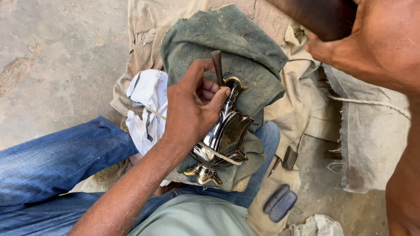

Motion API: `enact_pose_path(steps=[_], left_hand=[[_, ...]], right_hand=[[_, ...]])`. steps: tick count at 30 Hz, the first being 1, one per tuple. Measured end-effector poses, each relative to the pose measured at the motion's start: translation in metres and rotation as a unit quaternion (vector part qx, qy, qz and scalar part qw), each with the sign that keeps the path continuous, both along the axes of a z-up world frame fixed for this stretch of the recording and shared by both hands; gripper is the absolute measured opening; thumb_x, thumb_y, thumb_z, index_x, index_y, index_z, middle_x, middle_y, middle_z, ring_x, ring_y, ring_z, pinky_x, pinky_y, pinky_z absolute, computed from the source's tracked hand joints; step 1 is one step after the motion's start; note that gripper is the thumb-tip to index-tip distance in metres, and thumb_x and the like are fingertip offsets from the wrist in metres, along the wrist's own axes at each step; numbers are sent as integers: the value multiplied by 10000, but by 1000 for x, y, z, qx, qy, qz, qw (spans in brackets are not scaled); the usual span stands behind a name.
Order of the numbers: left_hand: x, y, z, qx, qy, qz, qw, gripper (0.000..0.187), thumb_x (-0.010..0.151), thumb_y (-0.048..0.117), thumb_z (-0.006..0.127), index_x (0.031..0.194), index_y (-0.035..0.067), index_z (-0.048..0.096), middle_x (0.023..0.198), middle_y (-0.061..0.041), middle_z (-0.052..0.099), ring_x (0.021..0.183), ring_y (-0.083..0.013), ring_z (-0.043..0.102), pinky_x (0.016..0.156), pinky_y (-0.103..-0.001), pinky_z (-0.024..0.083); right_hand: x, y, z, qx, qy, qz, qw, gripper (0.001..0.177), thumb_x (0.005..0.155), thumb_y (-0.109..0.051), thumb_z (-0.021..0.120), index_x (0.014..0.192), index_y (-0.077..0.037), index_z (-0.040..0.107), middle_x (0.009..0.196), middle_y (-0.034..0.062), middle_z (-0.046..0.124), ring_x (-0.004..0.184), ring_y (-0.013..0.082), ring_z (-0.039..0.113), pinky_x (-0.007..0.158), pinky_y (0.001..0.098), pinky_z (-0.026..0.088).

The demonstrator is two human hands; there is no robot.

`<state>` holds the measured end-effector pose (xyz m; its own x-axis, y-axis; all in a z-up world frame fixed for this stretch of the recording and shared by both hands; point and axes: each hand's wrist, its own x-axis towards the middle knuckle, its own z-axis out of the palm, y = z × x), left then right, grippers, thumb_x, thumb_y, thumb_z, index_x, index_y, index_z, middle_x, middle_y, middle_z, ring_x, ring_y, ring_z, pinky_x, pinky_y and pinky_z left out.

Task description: The person sits on the floor and uses a hammer and chisel to shape a shiny metal object resting on a cloth-covered block. The person repeatedly strikes the chisel with the hammer to refine the object's edges and surface.

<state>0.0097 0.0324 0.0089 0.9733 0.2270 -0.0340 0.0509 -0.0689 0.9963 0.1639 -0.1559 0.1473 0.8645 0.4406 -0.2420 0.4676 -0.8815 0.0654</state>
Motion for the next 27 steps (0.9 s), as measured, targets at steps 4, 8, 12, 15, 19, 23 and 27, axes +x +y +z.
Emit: enact_pose_path(steps=[4, 8, 12, 15, 19, 23, 27], left_hand=[[-8, -5, 0, 13, -11, 22, 1000, 375, 926, 81, 792, 1234, 75, 577, 809, -4, 691, 721, -52, 706, 618, -212, 619], [-12, -7, -4, -4, -12, 40, 999, 386, 920, 71, 798, 1244, 64, 588, 791, -16, 679, 706, -64, 679, 623, -222, 592], [-7, -8, -2, -12, -13, 41, 999, 406, 911, 71, 802, 1255, 63, 586, 799, -17, 673, 704, -64, 662, 620, -223, 585], [-14, -10, -4, -8, -17, 45, 999, 391, 926, 72, 799, 1256, 71, 590, 824, -16, 675, 722, -61, 671, 622, -215, 590], [-11, -9, -2, -4, -26, 37, 999, 417, 928, 87, 799, 1276, 78, 569, 819, -6, 680, 721, -59, 678, 645, -208, 600], [-13, -4, -2, -13, -34, 13, 999, 418, 925, 71, 802, 1283, 76, 586, 826, -21, 684, 724, -72, 676, 627, -231, 575], [-7, 0, 7, 37, -65, -33, 997, 427, 897, 57, 817, 1274, 66, 616, 820, -48, 696, 687, -102, 665, 616, -260, 559]], right_hand=[[-4, -12, 6, -71, 17, 172, 982, 705, 735, 19, 795, 1409, -151, 676, 971, 133, 770, 714, 227, 747, 647, 339, 593], [-6, -9, 3, 39, 46, 172, 983, 662, 686, 95, 685, 1325, -83, 683, 1010, 177, 748, 813, 279, 734, 683, 373, 598], [-17, 9, 16, -3, -29, 140, 990, 406, 950, -59, 768, 1347, -114, 699, 997, 186, 741, 768, 298, 729, 717, 402, 592], [-30, 15, 26, 0, -2, 152, 988, 427, 914, -56, 730, 1339, -84, 711, 949, 178, 747, 714, 281, 730, 673, 409, 590], [-30, 4, 32, -31, 6, 66, 997, 349, 926, -160, 683, 1245, -24, 719, 859, 194, 735, 642, 280, 725, 607, 416, 596], [-21, -6, 20, -2, 39, -83, 996, 360, 986, -307, 707, 1057, 45, 682, 737, 251, 677, 566, 324, 676, 543, 429, 605], [-30, -35, 26, -43, 18, 85, 995, 598, 754, -298, 884, 1218, 2, 655, 821, 154, 705, 613, 235, 693, 537, 408, 580]])
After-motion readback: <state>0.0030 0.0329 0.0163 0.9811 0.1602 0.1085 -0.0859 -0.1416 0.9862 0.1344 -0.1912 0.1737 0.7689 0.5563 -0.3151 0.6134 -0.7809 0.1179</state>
